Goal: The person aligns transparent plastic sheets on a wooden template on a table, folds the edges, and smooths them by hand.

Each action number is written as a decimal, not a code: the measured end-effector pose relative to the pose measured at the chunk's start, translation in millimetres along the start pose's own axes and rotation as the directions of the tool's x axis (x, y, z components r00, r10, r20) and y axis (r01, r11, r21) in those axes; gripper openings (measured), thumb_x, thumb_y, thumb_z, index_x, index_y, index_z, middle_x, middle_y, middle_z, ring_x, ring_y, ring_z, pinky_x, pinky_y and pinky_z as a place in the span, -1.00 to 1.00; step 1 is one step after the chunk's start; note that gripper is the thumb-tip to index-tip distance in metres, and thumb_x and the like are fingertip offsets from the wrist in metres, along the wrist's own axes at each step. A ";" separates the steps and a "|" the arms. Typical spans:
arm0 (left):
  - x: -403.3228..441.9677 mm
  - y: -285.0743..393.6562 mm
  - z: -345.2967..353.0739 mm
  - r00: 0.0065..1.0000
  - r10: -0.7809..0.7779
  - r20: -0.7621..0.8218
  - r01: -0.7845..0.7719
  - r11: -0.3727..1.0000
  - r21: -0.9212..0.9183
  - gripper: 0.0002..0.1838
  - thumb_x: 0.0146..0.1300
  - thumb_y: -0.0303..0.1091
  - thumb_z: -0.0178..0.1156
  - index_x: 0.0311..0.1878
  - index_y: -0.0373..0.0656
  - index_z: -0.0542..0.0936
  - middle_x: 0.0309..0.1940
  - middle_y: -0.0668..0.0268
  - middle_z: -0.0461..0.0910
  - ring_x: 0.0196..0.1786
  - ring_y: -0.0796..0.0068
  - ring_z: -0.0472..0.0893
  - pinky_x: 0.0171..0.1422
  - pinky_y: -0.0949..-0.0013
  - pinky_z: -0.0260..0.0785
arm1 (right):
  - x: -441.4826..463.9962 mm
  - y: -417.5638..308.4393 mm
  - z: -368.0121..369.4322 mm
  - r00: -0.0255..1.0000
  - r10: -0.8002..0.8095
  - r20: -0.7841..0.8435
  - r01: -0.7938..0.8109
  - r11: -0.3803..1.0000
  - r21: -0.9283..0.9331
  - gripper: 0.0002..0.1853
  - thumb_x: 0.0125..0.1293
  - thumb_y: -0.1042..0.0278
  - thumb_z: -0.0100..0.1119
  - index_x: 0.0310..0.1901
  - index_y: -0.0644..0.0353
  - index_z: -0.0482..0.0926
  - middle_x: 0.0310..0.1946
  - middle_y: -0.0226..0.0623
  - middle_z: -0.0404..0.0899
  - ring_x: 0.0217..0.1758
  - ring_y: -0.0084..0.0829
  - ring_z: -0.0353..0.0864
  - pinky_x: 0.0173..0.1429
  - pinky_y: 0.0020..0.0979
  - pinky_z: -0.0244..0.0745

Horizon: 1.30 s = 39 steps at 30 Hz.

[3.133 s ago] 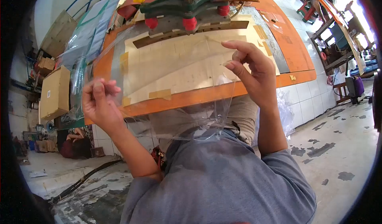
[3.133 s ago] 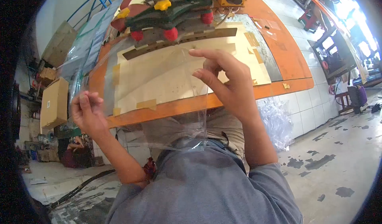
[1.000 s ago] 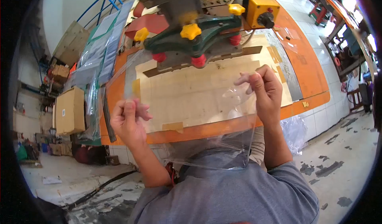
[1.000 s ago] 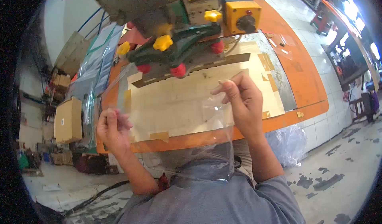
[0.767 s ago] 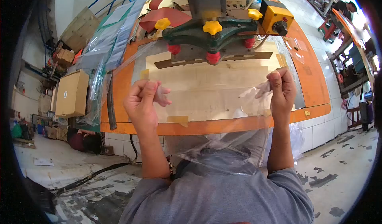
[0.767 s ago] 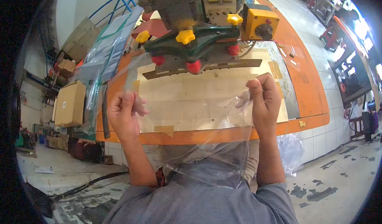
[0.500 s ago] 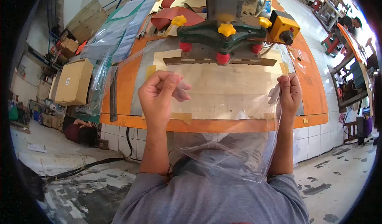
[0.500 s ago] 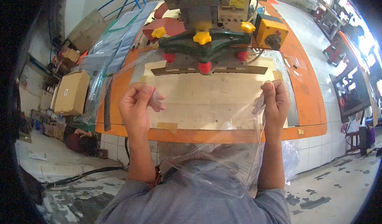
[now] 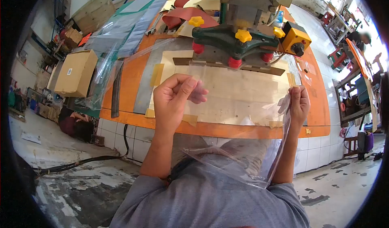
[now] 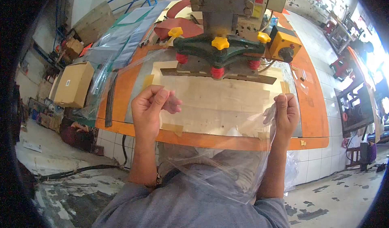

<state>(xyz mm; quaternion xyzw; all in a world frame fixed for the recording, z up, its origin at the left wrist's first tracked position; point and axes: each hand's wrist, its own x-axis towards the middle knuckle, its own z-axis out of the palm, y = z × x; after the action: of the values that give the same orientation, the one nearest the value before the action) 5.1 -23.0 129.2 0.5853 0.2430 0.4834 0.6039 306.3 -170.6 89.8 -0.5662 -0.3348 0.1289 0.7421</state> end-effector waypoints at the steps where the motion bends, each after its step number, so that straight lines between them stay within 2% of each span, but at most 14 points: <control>1: 0.7 -0.2 0.9 1.000 0.012 -0.005 -0.012 1.000 -0.016 -0.78 0.56 -0.31 0.27 -0.04 -0.32 0.68 -0.31 0.17 0.79 -0.28 0.41 0.81 -0.20 0.42 0.69 | 2.8 4.7 -2.1 1.000 -0.021 -0.015 0.021 1.000 -0.009 -0.70 0.65 0.17 0.17 -0.24 0.19 0.53 -0.49 -0.48 0.46 -0.58 -0.67 0.44 -0.52 -0.55 0.40; 3: 1.3 -1.4 3.3 1.000 0.024 -0.010 -0.024 0.999 -0.033 -0.80 0.56 -0.34 0.27 -0.03 -0.33 0.68 -0.30 0.17 0.79 -0.26 0.41 0.82 -0.18 0.41 0.70 | 0.9 -2.8 -1.8 1.000 0.017 0.008 -0.017 0.999 0.030 -0.71 0.65 0.18 0.18 -0.22 0.22 0.55 -0.50 -0.47 0.47 -0.59 -0.65 0.45 -0.54 -0.54 0.41; 5: 1.9 -2.9 5.5 0.999 0.045 -0.023 -0.045 0.999 0.004 -0.75 0.55 -0.30 0.29 -0.04 -0.36 0.67 -0.26 0.12 0.79 -0.27 0.30 0.83 -0.26 0.31 0.70 | 0.6 -6.6 -1.8 0.998 0.052 0.033 -0.055 0.996 0.069 -0.72 0.64 0.19 0.19 -0.19 0.24 0.57 -0.51 -0.47 0.47 -0.61 -0.63 0.47 -0.55 -0.53 0.41; 7: 3.1 -3.2 5.2 0.999 0.041 -0.008 -0.041 0.999 0.011 -0.75 0.54 -0.30 0.29 -0.03 -0.36 0.68 -0.25 0.11 0.80 -0.27 0.31 0.82 -0.24 0.30 0.71 | 2.0 -3.1 -7.8 0.993 0.078 0.087 -0.083 0.995 0.054 -0.69 0.66 0.13 0.15 -0.14 0.23 0.61 -0.42 -0.56 0.44 -0.52 -0.76 0.34 -0.49 -0.60 0.39; 8: 3.5 -3.6 5.2 0.999 0.036 0.009 -0.036 0.999 0.018 -0.75 0.54 -0.30 0.30 -0.02 -0.36 0.68 -0.25 0.10 0.80 -0.27 0.32 0.82 -0.22 0.30 0.72 | 3.0 -2.1 -8.8 0.993 0.080 0.087 -0.085 0.995 0.053 -0.69 0.66 0.13 0.15 -0.14 0.23 0.61 -0.42 -0.56 0.44 -0.52 -0.76 0.34 -0.49 -0.60 0.39; 16: 2.6 -4.5 7.7 1.000 0.021 -0.005 -0.021 1.000 -0.018 -0.77 0.50 -0.35 0.33 -0.01 -0.36 0.68 -0.25 0.10 0.80 -0.26 0.34 0.82 -0.17 0.32 0.71 | 6.3 5.4 -15.0 0.993 0.079 0.093 -0.085 0.994 0.062 -0.66 0.67 0.09 0.11 -0.15 0.23 0.58 -0.44 -0.49 0.44 -0.52 -0.62 0.54 -0.52 -0.51 0.53; 23: -0.6 -3.6 9.8 1.000 0.015 -0.012 -0.016 1.000 -0.011 -0.82 0.50 -0.39 0.32 -0.01 -0.34 0.67 -0.25 0.12 0.79 -0.26 0.33 0.81 -0.21 0.32 0.70 | 4.8 8.8 -22.7 0.991 0.081 0.103 -0.088 0.994 0.071 -0.68 0.67 0.13 0.12 -0.19 0.23 0.54 -0.38 -0.43 0.50 -0.49 -0.59 0.57 -0.50 -0.51 0.55; 27: -1.8 -3.9 9.9 1.000 0.010 0.003 -0.010 1.000 -0.017 -0.84 0.52 -0.41 0.28 -0.02 -0.33 0.67 -0.26 0.15 0.77 -0.25 0.33 0.80 -0.22 0.31 0.68 | -0.5 2.3 -16.6 0.998 0.034 0.061 -0.038 0.997 0.067 -0.69 0.65 0.17 0.16 -0.22 0.24 0.53 -0.38 -0.43 0.52 -0.46 -0.62 0.57 -0.41 -0.50 0.58; 29: -2.6 -4.7 10.8 0.994 0.038 -0.102 -0.035 0.999 0.039 -0.84 0.54 -0.40 0.25 -0.03 -0.33 0.66 -0.25 0.15 0.77 -0.26 0.35 0.79 -0.23 0.31 0.66 | -3.9 -7.5 -12.0 1.000 -0.003 0.029 0.003 1.000 0.009 -0.73 0.64 0.24 0.19 -0.22 0.26 0.56 -0.46 -0.42 0.58 -0.46 -0.60 0.59 -0.36 -0.50 0.55; 30: -1.9 -7.1 10.1 0.997 0.028 -0.074 -0.026 0.999 0.023 -0.84 0.54 -0.40 0.25 -0.03 -0.33 0.66 -0.25 0.15 0.77 -0.26 0.35 0.79 -0.23 0.31 0.66 | -4.8 -12.1 -11.2 0.999 -0.007 0.045 0.007 1.000 -0.011 -0.73 0.64 0.24 0.18 -0.23 0.25 0.55 -0.44 -0.41 0.60 -0.43 -0.60 0.59 -0.31 -0.51 0.55; 32: -0.8 -10.9 6.4 0.986 0.105 -0.128 -0.099 0.994 0.054 -0.79 0.52 -0.37 0.29 -0.02 -0.37 0.66 -0.26 0.01 0.80 -0.36 0.36 0.77 -0.26 0.38 0.64 | -4.7 -16.3 -6.1 0.997 -0.071 0.032 0.072 0.997 -0.013 -0.71 0.65 0.23 0.17 -0.25 0.24 0.54 -0.44 -0.39 0.61 -0.43 -0.60 0.60 -0.29 -0.54 0.50; 33: -0.5 -11.9 6.3 0.982 0.125 -0.143 -0.117 0.991 0.062 -0.80 0.52 -0.36 0.29 -0.03 -0.36 0.67 -0.28 0.04 0.79 -0.38 0.38 0.76 -0.31 0.41 0.61 | -4.0 -16.0 -6.9 0.997 -0.069 0.016 0.069 0.997 -0.022 -0.71 0.65 0.23 0.17 -0.25 0.24 0.54 -0.44 -0.39 0.61 -0.43 -0.60 0.60 -0.29 -0.54 0.50; 35: 0.0 -14.8 3.6 0.982 0.118 -0.146 -0.110 0.992 0.057 -0.80 0.52 -0.36 0.29 -0.04 -0.35 0.67 -0.29 0.05 0.78 -0.41 0.42 0.73 -0.34 0.42 0.59 | -3.6 -13.0 -6.5 0.989 -0.128 0.074 0.134 0.988 -0.074 -0.69 0.67 0.21 0.13 -0.26 0.22 0.52 -0.44 -0.37 0.61 -0.43 -0.62 0.56 -0.28 -0.55 0.44; 39: 1.3 -18.9 -5.1 0.981 0.142 -0.135 -0.134 0.989 0.065 -0.80 0.53 -0.35 0.29 -0.06 -0.34 0.68 -0.33 0.10 0.76 -0.51 0.53 0.62 -0.42 0.45 0.51 | -7.4 -12.3 -4.4 0.984 -0.139 0.109 0.147 0.987 -0.068 -0.67 0.69 0.18 0.11 -0.27 0.21 0.48 -0.49 -0.42 0.54 -0.43 -0.65 0.51 -0.28 -0.53 0.41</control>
<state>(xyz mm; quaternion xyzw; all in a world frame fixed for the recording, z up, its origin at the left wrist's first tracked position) 6.9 -16.6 110.8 0.5822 0.2564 0.5568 0.5341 301.4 -182.2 97.9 -0.5611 -0.4172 0.0917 0.7090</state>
